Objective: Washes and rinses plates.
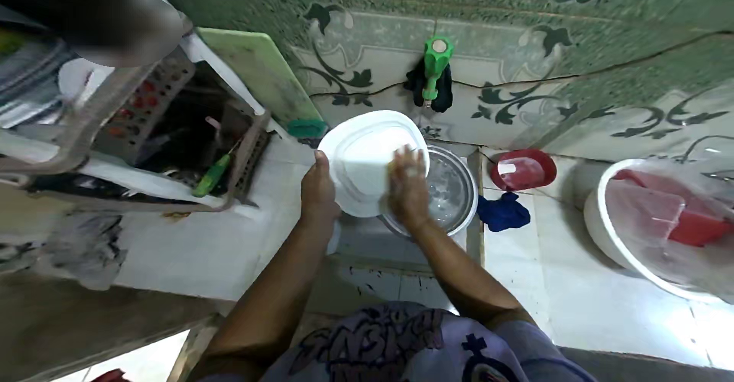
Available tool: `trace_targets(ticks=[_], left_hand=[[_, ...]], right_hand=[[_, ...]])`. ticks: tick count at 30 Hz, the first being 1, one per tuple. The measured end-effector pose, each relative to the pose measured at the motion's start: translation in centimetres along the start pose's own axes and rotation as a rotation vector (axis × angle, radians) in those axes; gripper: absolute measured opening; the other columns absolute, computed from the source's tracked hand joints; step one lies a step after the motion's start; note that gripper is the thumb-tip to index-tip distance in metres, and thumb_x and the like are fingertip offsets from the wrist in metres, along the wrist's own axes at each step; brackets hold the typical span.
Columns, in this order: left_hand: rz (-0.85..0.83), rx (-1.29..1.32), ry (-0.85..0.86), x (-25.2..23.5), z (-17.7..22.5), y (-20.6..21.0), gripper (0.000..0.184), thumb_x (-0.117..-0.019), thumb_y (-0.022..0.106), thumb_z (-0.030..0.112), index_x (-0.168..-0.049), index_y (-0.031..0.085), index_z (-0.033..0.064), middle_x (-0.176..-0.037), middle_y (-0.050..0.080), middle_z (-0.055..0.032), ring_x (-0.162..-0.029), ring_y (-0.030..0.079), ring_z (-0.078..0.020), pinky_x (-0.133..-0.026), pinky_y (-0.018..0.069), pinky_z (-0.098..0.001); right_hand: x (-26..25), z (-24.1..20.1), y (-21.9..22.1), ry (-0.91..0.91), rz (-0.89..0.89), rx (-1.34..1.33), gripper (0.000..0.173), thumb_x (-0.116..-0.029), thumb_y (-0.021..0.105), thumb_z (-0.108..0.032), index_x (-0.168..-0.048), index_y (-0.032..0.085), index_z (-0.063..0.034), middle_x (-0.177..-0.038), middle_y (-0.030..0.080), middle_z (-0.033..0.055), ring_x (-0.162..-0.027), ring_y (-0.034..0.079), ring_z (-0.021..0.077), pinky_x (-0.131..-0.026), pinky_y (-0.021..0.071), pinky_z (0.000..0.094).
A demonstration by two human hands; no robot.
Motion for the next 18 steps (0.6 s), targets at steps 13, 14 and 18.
trace_targets(ticks=[13, 14, 18], left_hand=[[-0.079, -0.233, -0.004, -0.5, 0.3, 2.1, 0.056, -0.1069, 0.043, 0.055, -0.124, 0.065, 0.0067, -0.110, 0.069, -0.0146, -0.098, 0.069, -0.0219, -0.089, 0.0570, -0.0484], [-0.085, -0.229, -0.009, -0.7, 0.4, 2.3, 0.054, -0.1069, 0.045, 0.053, -0.124, 0.065, 0.0057, -0.109, 0.069, -0.0151, -0.097, 0.068, -0.0217, -0.088, 0.0563, -0.0480], [-0.151, -0.190, 0.010, -1.2, 0.2, 3.1, 0.048, -0.1067, 0.049, 0.047, -0.124, 0.064, 0.0054, -0.106, 0.069, -0.0106, -0.092, 0.068, -0.0145, -0.085, 0.0583, -0.0392]], right_hand=[[-5.3, 13.7, -4.2, 0.435, -0.164, 0.021, 0.048, -0.1118, 0.035, -0.038, -0.143, 0.059, -0.0109, -0.138, 0.062, 0.0192, -0.126, 0.061, 0.0373, -0.105, 0.0497, 0.0582], [-5.0, 16.0, -5.4, 0.483, -0.138, 0.061, 0.048, -0.1114, 0.036, -0.040, -0.141, 0.060, -0.0103, -0.135, 0.064, 0.0203, -0.122, 0.063, 0.0385, -0.102, 0.0506, 0.0597], [-3.7, 24.4, -10.6, 0.726, -0.048, 0.236, 0.050, -0.1101, 0.038, -0.040, -0.138, 0.060, -0.0044, -0.135, 0.060, 0.0277, -0.124, 0.059, 0.0463, -0.101, 0.0484, 0.0652]])
Point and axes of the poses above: each hand's wrist, its own x-axis away from the middle knuckle, its own y-axis out of the palm, z = x × y, the point moved 8 cm from there along -x, towards the middle knuckle
